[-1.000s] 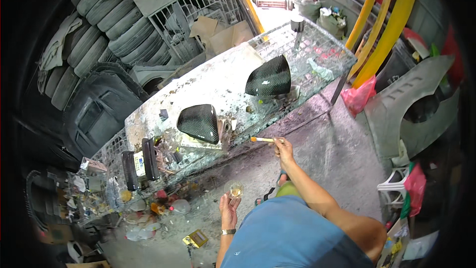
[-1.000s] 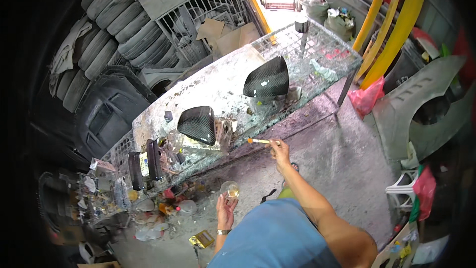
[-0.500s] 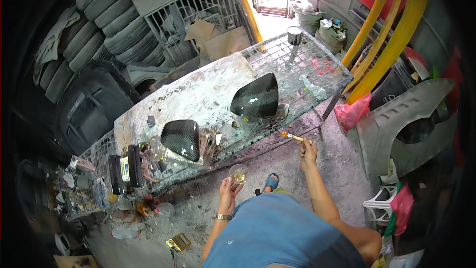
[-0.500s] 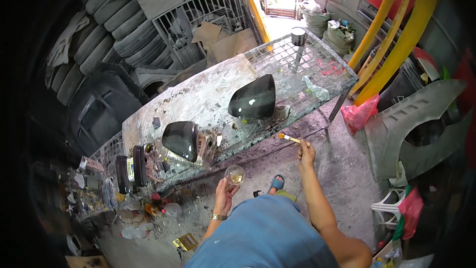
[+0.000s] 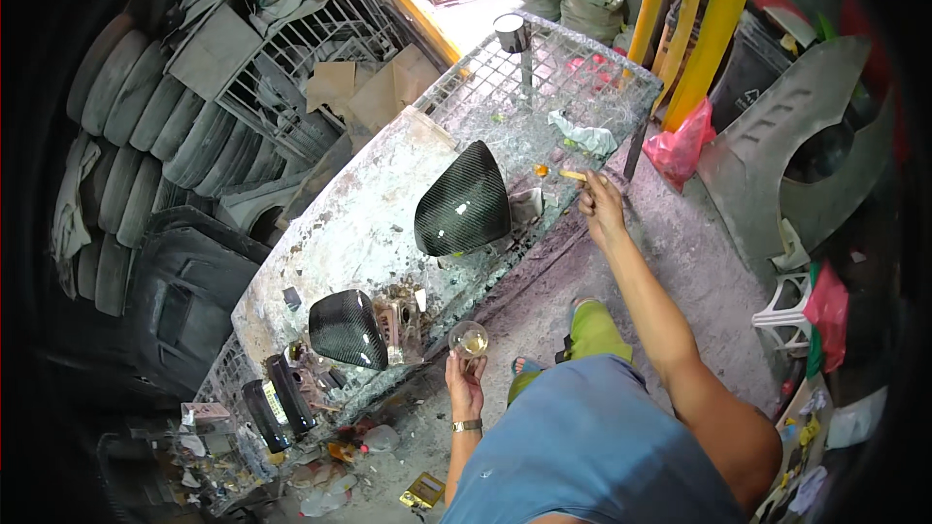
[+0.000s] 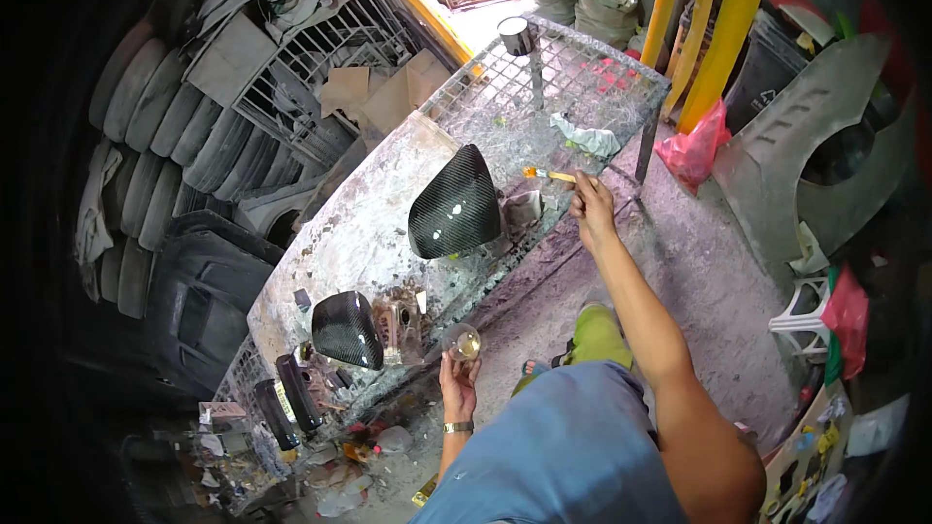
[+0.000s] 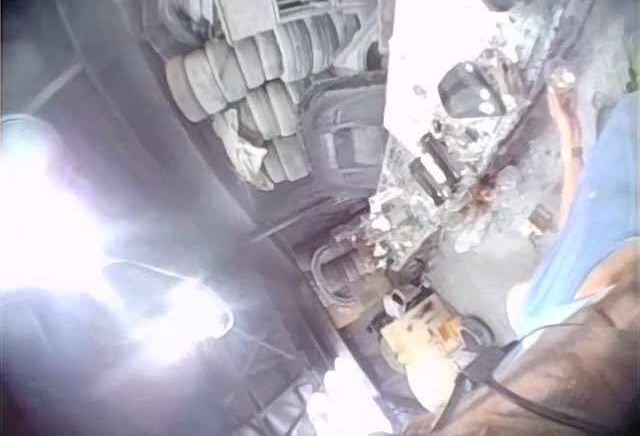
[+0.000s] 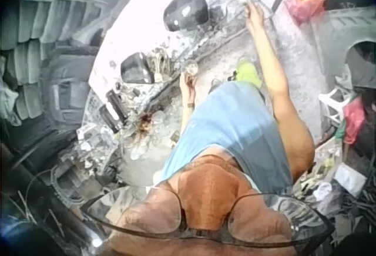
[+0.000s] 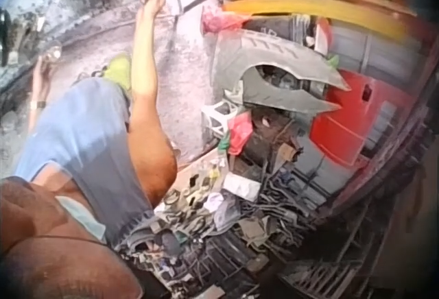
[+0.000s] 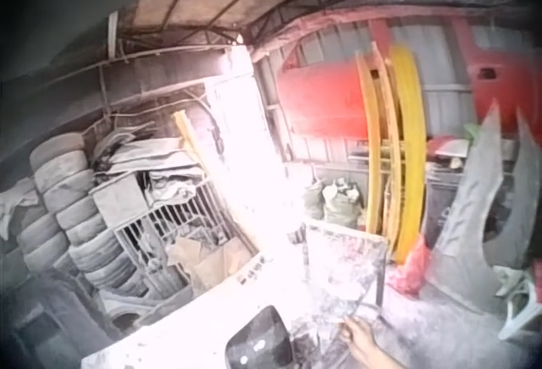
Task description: The person is painting carbon fiber car parts and then cleaning a spray gun components.
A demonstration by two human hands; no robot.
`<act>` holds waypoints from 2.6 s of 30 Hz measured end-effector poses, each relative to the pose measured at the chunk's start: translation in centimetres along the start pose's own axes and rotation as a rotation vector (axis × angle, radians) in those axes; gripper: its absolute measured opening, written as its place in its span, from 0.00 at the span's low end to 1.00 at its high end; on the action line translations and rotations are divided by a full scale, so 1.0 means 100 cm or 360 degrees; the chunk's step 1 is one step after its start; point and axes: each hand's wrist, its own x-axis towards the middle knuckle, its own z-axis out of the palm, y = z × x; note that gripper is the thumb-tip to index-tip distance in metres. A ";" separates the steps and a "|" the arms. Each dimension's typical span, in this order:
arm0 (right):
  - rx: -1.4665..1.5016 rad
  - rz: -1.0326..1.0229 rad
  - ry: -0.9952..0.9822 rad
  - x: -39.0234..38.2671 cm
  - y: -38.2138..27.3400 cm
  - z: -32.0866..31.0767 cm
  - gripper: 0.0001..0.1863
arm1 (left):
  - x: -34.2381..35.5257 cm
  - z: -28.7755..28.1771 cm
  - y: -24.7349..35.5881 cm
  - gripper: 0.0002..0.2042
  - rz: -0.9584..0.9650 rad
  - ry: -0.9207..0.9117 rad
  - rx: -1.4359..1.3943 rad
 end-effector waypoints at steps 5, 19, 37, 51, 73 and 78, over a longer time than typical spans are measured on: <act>0.0198 0.0113 -0.0201 0.040 0.018 0.013 0.11 | -0.001 0.012 -0.001 0.19 0.0148 0.0137 0.0023; 0.0275 0.0903 -0.0510 0.115 0.022 -0.002 0.09 | -0.039 0.186 -0.066 0.31 0.0171 0.0594 -0.0212; 0.0657 0.1553 -0.0531 0.106 0.044 -0.021 0.11 | -0.049 0.258 -0.078 0.25 0.0121 0.0841 -0.0009; 0.0448 0.1549 -0.0477 0.107 0.045 -0.044 0.19 | -0.029 0.283 -0.078 0.32 0.0028 0.0922 0.0031; 0.0444 0.1910 -0.0583 0.060 0.064 -0.038 0.15 | -0.008 0.293 -0.090 0.30 -0.0106 0.0862 0.0067; 0.0342 0.1899 -0.0577 0.050 0.076 -0.054 0.15 | -0.007 0.280 -0.092 0.29 -0.0130 0.0797 0.0070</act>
